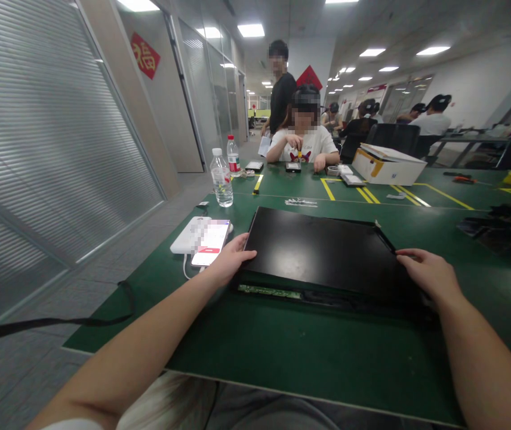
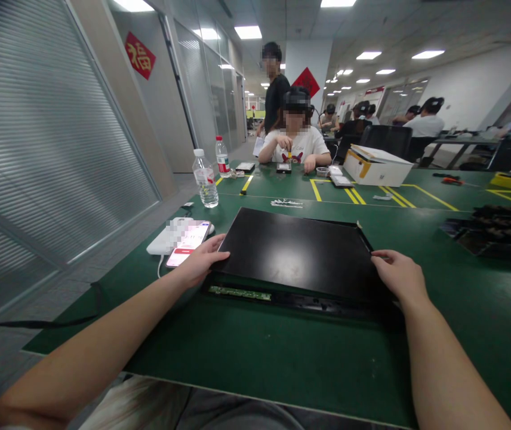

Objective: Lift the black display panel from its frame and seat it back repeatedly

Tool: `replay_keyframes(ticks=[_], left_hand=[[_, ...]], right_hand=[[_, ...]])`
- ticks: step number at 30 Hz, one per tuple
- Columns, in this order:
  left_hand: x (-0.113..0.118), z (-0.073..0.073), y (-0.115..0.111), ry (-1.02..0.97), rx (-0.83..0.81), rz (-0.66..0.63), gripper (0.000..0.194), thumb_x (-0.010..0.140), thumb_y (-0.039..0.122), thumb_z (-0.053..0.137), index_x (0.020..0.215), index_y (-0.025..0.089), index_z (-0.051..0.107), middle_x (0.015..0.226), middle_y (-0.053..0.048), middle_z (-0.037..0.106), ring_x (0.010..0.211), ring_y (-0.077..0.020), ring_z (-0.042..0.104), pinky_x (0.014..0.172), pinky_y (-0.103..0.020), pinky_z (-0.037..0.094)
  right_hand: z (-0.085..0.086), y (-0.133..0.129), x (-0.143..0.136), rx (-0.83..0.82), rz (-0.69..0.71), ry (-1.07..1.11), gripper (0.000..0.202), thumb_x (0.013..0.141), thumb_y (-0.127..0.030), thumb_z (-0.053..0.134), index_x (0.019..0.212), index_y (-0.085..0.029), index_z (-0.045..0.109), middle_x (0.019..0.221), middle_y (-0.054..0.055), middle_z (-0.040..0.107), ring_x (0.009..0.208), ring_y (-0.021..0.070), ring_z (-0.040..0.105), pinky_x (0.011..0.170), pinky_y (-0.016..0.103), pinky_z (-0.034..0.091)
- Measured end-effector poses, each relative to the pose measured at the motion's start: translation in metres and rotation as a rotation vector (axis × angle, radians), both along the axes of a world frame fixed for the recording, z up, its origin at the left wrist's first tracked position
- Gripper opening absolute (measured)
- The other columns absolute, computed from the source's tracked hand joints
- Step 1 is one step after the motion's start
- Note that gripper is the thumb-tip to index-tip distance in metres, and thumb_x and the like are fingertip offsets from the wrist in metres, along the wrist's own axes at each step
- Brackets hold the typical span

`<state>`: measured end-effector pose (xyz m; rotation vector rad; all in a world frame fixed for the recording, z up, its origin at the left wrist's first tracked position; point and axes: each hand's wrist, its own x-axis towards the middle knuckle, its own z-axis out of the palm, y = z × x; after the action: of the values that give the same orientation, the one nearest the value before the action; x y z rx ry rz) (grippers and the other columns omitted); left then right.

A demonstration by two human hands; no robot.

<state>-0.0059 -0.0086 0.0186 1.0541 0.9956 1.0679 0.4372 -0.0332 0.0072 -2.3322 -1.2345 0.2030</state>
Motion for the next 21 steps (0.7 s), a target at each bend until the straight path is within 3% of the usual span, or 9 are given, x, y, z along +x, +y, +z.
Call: replay_keyframes(ticks=[5,9,13,21], left_hand=[[-0.005,0.001,0.002,0.163,0.187,-0.022,0.056,0.065,0.019,0.076,0.121,0.018,0.065,0.128,-0.011,0.068,0.127,-0.0332,0.057,0.108,-0.048,0.043],[-0.013,-0.007,0.009,0.491,0.337,0.068,0.05,0.065,0.024,0.075,0.115,0.019,0.069,0.139,-0.01,0.059,0.134,-0.0345,0.048,0.115,-0.05,0.033],[-0.017,-0.017,0.015,0.727,0.333,0.073,0.055,0.067,0.03,0.073,0.12,0.016,0.066,0.148,-0.015,0.047,0.14,-0.0343,0.041,0.115,-0.048,0.032],[-0.014,-0.022,0.014,0.955,0.323,0.004,0.053,0.074,0.034,0.068,0.122,0.012,0.064,0.149,-0.019,0.041,0.139,-0.0311,0.042,0.117,-0.043,0.031]], right_hand=[[0.004,-0.002,-0.002,-0.003,-0.004,0.017,0.035,0.073,-0.041,0.055,0.094,-0.024,0.078,0.088,0.007,0.073,0.082,0.0259,0.063,0.07,0.034,0.043],[0.005,-0.003,-0.004,0.006,-0.008,0.016,0.034,0.072,-0.041,0.055,0.091,-0.024,0.078,0.086,0.007,0.072,0.079,0.0254,0.063,0.068,0.034,0.043],[0.0,-0.001,0.0,0.025,0.006,-0.005,0.034,0.071,-0.042,0.055,0.089,-0.025,0.078,0.084,0.007,0.072,0.077,0.0253,0.063,0.067,0.034,0.043],[-0.001,-0.002,0.002,-0.004,-0.001,0.022,0.033,0.072,-0.041,0.055,0.09,-0.024,0.078,0.088,0.006,0.073,0.082,0.0251,0.064,0.071,0.033,0.044]])
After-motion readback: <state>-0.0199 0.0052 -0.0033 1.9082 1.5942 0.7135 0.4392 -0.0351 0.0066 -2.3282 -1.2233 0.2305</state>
